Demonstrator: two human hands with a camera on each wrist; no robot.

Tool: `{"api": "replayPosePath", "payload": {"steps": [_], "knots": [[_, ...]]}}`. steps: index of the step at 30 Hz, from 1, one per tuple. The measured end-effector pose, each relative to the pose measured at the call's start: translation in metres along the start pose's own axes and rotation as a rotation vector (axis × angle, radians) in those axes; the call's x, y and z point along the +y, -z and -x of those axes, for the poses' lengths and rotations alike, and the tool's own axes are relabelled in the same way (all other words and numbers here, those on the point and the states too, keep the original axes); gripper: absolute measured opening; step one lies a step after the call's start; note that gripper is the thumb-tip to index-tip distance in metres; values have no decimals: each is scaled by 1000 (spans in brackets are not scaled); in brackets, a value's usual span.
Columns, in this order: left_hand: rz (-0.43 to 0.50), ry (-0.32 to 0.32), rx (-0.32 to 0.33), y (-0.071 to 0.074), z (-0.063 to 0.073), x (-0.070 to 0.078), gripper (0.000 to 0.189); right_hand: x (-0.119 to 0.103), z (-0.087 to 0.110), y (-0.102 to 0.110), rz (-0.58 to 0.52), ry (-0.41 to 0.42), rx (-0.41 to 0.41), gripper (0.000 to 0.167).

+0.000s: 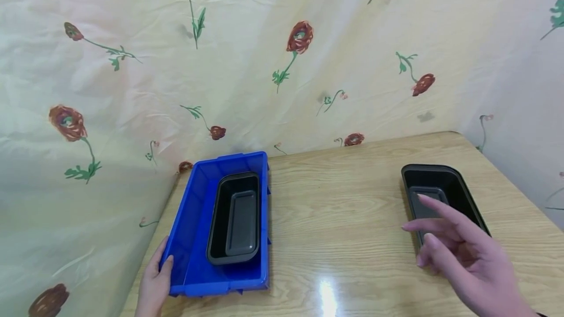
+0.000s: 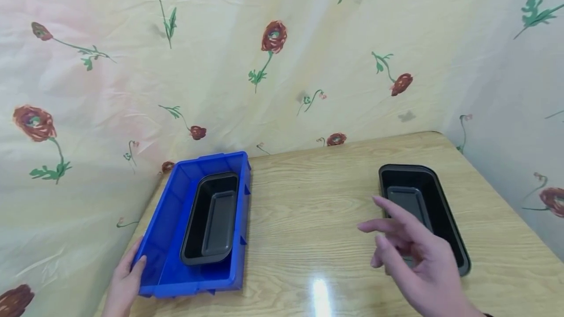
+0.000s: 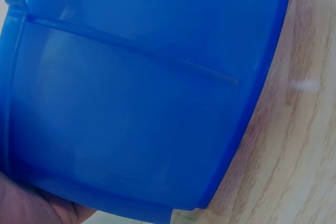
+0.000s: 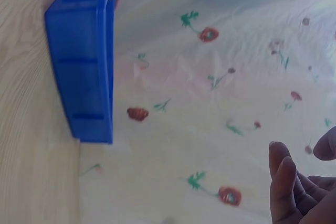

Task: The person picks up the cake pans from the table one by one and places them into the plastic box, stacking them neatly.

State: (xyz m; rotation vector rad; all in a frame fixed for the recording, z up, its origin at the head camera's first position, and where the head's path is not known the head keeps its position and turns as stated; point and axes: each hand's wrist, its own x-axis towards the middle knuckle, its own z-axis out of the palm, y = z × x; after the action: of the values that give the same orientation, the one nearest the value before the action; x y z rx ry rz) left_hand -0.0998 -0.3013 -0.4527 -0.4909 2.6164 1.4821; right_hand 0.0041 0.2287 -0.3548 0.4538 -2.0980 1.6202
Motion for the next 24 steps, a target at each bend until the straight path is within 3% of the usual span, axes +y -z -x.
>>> {"api": "replayPosePath", "payload": {"steps": [6, 14, 24], "knots": [[-9, 0, -3, 0, 0, 0, 57, 15, 5, 26, 9, -95, 37, 58], [-11, -1, -9, 1, 1, 2, 57, 32, 6, 49, 333, -205, 123, 54], [-7, -9, -6, 0, 2, 2, 57, 73, 12, 86, 292, -298, 138, 51]]}}
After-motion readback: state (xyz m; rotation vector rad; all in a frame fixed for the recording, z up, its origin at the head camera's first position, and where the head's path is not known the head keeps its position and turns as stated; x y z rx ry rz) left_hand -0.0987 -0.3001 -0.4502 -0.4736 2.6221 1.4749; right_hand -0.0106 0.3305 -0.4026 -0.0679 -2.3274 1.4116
